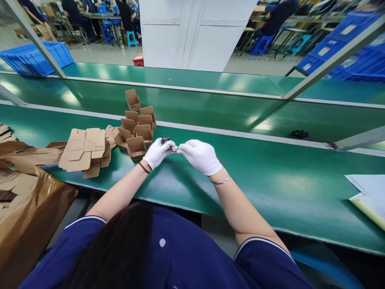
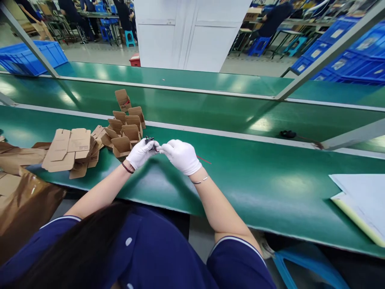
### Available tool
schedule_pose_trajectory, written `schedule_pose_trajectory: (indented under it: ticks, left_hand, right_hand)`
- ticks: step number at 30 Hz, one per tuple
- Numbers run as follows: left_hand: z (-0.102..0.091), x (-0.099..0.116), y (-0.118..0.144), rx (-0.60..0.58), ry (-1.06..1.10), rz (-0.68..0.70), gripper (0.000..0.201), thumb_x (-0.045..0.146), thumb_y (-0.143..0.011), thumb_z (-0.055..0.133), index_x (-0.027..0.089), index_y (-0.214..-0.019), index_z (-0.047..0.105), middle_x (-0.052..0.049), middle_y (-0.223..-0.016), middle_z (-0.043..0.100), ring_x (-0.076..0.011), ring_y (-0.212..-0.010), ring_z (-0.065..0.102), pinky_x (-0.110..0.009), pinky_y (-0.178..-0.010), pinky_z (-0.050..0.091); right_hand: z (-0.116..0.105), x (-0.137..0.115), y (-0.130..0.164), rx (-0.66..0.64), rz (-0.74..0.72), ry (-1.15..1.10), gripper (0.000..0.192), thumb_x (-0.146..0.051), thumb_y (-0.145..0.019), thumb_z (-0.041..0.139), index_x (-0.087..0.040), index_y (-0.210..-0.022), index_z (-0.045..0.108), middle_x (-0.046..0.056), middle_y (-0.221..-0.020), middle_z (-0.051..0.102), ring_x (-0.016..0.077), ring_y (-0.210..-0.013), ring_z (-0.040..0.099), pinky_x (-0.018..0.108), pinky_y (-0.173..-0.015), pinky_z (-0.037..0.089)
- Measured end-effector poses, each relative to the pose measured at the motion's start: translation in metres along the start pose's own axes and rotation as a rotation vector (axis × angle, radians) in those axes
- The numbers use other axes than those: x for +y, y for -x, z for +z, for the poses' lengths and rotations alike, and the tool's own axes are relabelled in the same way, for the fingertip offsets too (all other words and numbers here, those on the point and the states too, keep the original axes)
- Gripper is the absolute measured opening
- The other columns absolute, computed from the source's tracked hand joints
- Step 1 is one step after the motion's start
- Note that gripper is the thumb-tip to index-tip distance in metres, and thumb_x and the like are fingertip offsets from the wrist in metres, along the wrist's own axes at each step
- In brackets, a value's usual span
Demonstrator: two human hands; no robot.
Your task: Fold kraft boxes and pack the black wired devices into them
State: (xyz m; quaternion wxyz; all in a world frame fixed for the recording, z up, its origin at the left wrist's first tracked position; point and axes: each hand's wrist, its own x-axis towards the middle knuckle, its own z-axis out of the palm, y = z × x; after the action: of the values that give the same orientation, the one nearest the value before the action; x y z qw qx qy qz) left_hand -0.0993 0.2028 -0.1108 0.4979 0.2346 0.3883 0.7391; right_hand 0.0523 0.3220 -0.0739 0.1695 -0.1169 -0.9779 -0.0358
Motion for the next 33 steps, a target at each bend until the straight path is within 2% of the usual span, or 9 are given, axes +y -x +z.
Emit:
schedule_pose_trajectory:
  ticks: [8, 12, 16, 19, 21, 23, 26, 29, 33]
  left_hand:
    - [-0.004, 0.006, 0.021, -0.273, -0.239, -0.241, 0.068, 0.047, -0.072, 0.084, 0.015, -0.127, 0.058, -0.004, -0.091, 0.062, -0.0147, -0.078, 0.065, -0.026, -0.070, 0.045]
    - [0.007, 0.013, 0.029, -0.383, -0.324, -0.284, 0.102, 0.040, -0.076, 0.082, 0.024, -0.157, 0.021, -0.007, -0.096, 0.067, -0.0167, -0.076, 0.067, -0.029, -0.068, 0.046]
    - [0.012, 0.020, 0.032, -0.303, -0.325, -0.210, 0.128, 0.034, -0.077, 0.082, 0.030, -0.156, -0.018, -0.005, -0.095, 0.070, -0.0168, -0.074, 0.068, -0.031, -0.069, 0.047]
    - [0.011, 0.024, 0.035, -0.289, -0.308, -0.262, 0.129, 0.036, -0.078, 0.081, 0.028, -0.155, -0.023, -0.005, -0.091, 0.071, -0.0169, -0.072, 0.067, -0.032, -0.069, 0.046]
    - [0.012, 0.027, 0.037, -0.293, -0.311, -0.318, 0.128, 0.038, -0.079, 0.080, 0.025, -0.156, -0.021, -0.006, -0.089, 0.072, -0.0161, -0.068, 0.066, -0.032, -0.068, 0.046]
    - [0.016, 0.030, 0.038, -0.332, -0.336, -0.347, 0.125, 0.038, -0.078, 0.080, 0.023, -0.157, -0.016, -0.006, -0.087, 0.071, -0.0149, -0.065, 0.063, -0.031, -0.065, 0.046]
    - [0.021, 0.032, 0.037, -0.355, -0.397, -0.288, 0.118, 0.033, -0.078, 0.080, 0.024, -0.159, -0.006, -0.005, -0.087, 0.070, -0.0138, -0.065, 0.062, -0.030, -0.064, 0.047]
    - [0.013, 0.032, 0.033, -0.213, -0.410, -0.119, 0.114, 0.027, -0.076, 0.079, 0.026, -0.159, 0.001, -0.002, -0.089, 0.069, -0.0127, -0.070, 0.063, -0.029, -0.069, 0.048]
    - [-0.008, 0.025, 0.025, 0.001, -0.500, -0.009, 0.078, 0.027, -0.072, 0.078, 0.020, -0.142, 0.046, -0.005, -0.101, 0.068, -0.0148, -0.082, 0.065, -0.032, -0.082, 0.052]
  right_hand:
    - [0.001, 0.022, -0.016, 0.205, -0.063, -0.211, 0.032, -0.043, -0.100, 0.051, -0.022, -0.100, 0.076, 0.007, -0.094, 0.074, 0.0185, -0.086, 0.063, 0.028, -0.074, 0.042]
    - [0.015, 0.017, -0.026, 0.202, 0.047, -0.473, 0.023, -0.039, -0.095, 0.060, -0.022, -0.095, 0.076, 0.005, -0.094, 0.073, 0.0176, -0.085, 0.064, 0.028, -0.079, 0.048]
    - [0.033, 0.006, -0.025, 0.082, 0.125, -0.588, 0.021, -0.034, -0.094, 0.059, -0.022, -0.087, 0.074, 0.003, -0.088, 0.072, 0.0173, -0.081, 0.064, 0.028, -0.074, 0.049]
    - [0.034, 0.006, -0.021, 0.262, 0.212, -0.576, 0.028, -0.039, -0.097, 0.053, -0.021, -0.087, 0.072, 0.005, -0.090, 0.072, 0.0188, -0.084, 0.064, 0.031, -0.078, 0.049]
    - [0.029, 0.007, -0.022, 0.406, 0.220, -0.567, 0.031, -0.042, -0.099, 0.051, -0.021, -0.088, 0.071, 0.006, -0.092, 0.071, 0.0197, -0.087, 0.063, 0.032, -0.083, 0.048]
    - [0.023, 0.007, -0.026, 0.392, 0.156, -0.553, 0.029, -0.043, -0.097, 0.054, -0.022, -0.089, 0.071, 0.006, -0.092, 0.071, 0.0201, -0.089, 0.063, 0.032, -0.085, 0.047]
    - [0.022, 0.004, -0.032, 0.143, 0.089, -0.546, 0.021, -0.036, -0.095, 0.059, -0.021, -0.089, 0.074, 0.005, -0.092, 0.072, 0.0186, -0.087, 0.063, 0.029, -0.080, 0.047]
    - [0.026, 0.001, -0.027, -0.071, 0.116, -0.522, 0.022, -0.029, -0.096, 0.055, -0.020, -0.093, 0.075, 0.004, -0.095, 0.073, 0.0169, -0.087, 0.063, 0.026, -0.078, 0.046]
    - [0.020, -0.006, -0.004, -0.190, 0.157, -0.313, 0.027, -0.032, -0.099, 0.051, -0.023, -0.106, 0.075, 0.005, -0.105, 0.073, 0.0172, -0.089, 0.064, 0.026, -0.073, 0.042]
